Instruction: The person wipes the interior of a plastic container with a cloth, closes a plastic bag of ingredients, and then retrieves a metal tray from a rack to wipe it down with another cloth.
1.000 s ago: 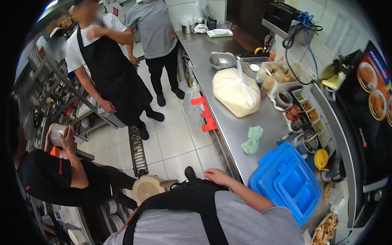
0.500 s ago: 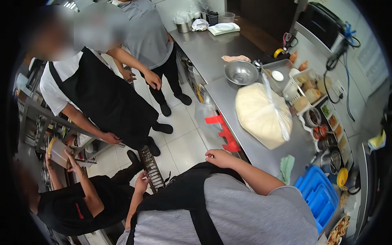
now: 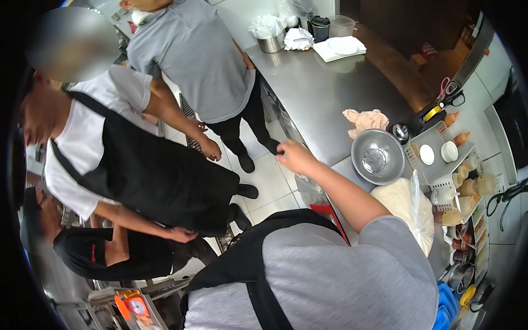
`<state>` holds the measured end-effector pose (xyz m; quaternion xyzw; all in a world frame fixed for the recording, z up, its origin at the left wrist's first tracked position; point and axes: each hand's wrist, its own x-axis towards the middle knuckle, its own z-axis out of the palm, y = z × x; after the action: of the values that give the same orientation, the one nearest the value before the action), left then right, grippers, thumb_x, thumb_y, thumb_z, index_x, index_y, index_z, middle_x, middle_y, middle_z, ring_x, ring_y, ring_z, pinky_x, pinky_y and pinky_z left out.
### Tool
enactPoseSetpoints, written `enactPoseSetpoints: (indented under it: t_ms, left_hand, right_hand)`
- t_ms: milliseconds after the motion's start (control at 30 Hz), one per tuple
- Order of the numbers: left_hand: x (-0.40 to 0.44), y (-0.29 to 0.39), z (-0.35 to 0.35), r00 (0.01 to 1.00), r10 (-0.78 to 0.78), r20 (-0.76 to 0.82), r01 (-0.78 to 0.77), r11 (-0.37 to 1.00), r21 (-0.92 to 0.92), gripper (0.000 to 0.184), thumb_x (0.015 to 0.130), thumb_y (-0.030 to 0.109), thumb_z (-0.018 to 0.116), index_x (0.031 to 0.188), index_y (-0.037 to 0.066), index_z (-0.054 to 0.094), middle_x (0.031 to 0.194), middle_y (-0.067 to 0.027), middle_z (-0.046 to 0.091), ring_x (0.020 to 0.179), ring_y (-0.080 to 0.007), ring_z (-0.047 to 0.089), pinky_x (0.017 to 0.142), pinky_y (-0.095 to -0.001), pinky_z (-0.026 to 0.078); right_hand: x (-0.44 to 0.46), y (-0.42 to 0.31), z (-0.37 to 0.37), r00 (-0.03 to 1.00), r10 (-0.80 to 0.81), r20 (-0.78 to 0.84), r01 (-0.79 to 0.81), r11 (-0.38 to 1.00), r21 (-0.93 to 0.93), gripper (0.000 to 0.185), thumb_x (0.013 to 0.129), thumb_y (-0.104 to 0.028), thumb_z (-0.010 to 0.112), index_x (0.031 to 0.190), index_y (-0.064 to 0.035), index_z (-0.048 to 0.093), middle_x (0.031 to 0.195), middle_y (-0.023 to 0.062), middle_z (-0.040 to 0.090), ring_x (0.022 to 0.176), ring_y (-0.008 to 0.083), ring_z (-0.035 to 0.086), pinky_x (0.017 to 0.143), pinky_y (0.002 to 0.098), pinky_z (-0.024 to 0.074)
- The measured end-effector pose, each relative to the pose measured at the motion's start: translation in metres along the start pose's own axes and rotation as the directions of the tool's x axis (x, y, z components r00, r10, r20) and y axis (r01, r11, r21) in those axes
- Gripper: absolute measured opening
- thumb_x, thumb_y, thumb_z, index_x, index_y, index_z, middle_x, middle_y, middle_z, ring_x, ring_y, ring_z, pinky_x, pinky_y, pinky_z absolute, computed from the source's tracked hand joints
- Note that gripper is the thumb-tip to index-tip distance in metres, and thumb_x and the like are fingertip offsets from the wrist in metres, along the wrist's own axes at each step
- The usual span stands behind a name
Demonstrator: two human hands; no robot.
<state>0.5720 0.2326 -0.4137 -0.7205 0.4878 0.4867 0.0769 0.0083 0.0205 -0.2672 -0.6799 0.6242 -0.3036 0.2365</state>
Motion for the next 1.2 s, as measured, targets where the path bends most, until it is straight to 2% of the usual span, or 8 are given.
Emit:
enactPoseSetpoints:
  t_ms: [333,433,467,567,700,800,933,1200]
  left_hand:
    - [0.115,0.321,-0.083,0.794,0.603,-0.076,-0.559,0.676,-0.480,0.034,0.091,0.017,0.053,0.120,-0.001,0.049,0.108,-0.0116,0.058,0.103,-0.0179,0.055,0.088,-0.0298,0.045]
    - [0.143,0.413,-0.114,0.642,0.767,0.002,-0.761,0.637,-0.119,0.036,0.087,0.012,0.058,0.121,0.003,0.051,0.110,-0.0134,0.059,0.098,-0.0178,0.058,0.084,-0.0291,0.046]
    - [0.128,0.446,-0.134,0.758,0.650,0.053,-0.649,0.760,-0.033,0.037,0.084,0.010,0.059,0.121,0.006,0.051,0.107,-0.0141,0.059,0.095,-0.0206,0.059,0.082,-0.0297,0.047]
    - [0.111,0.486,-0.196,0.512,0.848,-0.140,-0.848,0.525,0.076,0.037,0.085,-0.001,0.049,0.121,0.006,0.052,0.106,-0.0090,0.058,0.096,-0.0200,0.055,0.087,-0.0306,0.044]
    - [0.099,0.474,-0.272,0.620,0.566,-0.544,-0.776,0.547,-0.314,0.057,0.086,0.002,0.050,0.139,0.010,0.030,0.138,-0.0084,0.037,0.117,-0.0235,0.044,0.097,-0.0342,0.038]
    - [0.061,0.449,-0.298,0.664,0.258,-0.702,-0.734,0.404,-0.546,0.060,0.090,0.017,0.052,0.142,0.013,0.025,0.146,-0.0112,0.024,0.128,-0.0247,0.036,0.104,-0.0357,0.029]
    - [0.059,0.413,-0.303,0.451,-0.093,-0.888,-0.757,0.487,-0.436,0.058,0.091,0.027,0.050,0.142,0.015,0.026,0.147,-0.0107,0.023,0.129,-0.0235,0.034,0.103,-0.0368,0.029]
    - [0.040,0.351,-0.314,0.361,-0.298,-0.884,-0.777,0.427,-0.462,0.052,0.091,0.025,0.050,0.138,0.012,0.034,0.142,-0.0100,0.033,0.125,-0.0214,0.037,0.102,-0.0369,0.030]
  right_hand:
    - [0.113,0.075,0.006,0.932,0.155,-0.328,-0.317,0.786,-0.531,0.054,0.077,-0.014,0.062,0.127,-0.0114,0.043,0.135,0.0077,0.040,0.127,0.0241,0.035,0.102,0.0460,0.0294]
    - [0.138,0.081,0.004,0.949,0.150,-0.276,-0.281,0.800,-0.530,0.054,0.075,-0.011,0.063,0.126,-0.0110,0.046,0.134,0.0076,0.041,0.126,0.0235,0.036,0.101,0.0460,0.0305]
    - [0.147,0.083,0.005,0.960,0.082,-0.268,-0.217,0.823,-0.525,0.051,0.075,-0.010,0.063,0.124,-0.0106,0.048,0.132,0.0082,0.043,0.124,0.0239,0.039,0.100,0.0450,0.0317]
    - [0.171,0.083,0.015,0.964,-0.099,-0.246,-0.033,0.875,-0.483,0.042,0.076,-0.008,0.062,0.117,-0.0082,0.052,0.126,0.0103,0.049,0.118,0.0274,0.045,0.097,0.0417,0.0352]
    - [0.191,0.074,0.054,0.974,-0.080,-0.214,0.071,0.996,-0.048,0.040,0.080,-0.005,0.057,0.119,-0.0034,0.048,0.125,0.0172,0.047,0.115,0.0309,0.047,0.096,0.0388,0.0378]
    - [0.210,0.043,0.091,0.879,0.310,0.363,-0.451,0.790,0.416,0.058,0.088,-0.017,0.056,0.137,-0.0083,0.027,0.134,0.0131,0.039,0.104,0.0190,0.054,0.087,0.0300,0.0436]
    - [0.272,-0.054,0.082,0.771,-0.073,0.632,-0.399,0.719,0.569,0.060,0.093,-0.031,0.050,0.142,-0.0121,0.020,0.140,0.0135,0.033,0.110,0.0217,0.051,0.088,0.0332,0.0432]
    - [0.370,-0.169,0.093,0.794,-0.429,0.430,-0.132,0.570,0.811,0.064,0.095,-0.042,0.042,0.144,-0.0114,0.015,0.145,0.0130,0.025,0.122,0.0251,0.041,0.092,0.0352,0.0393]
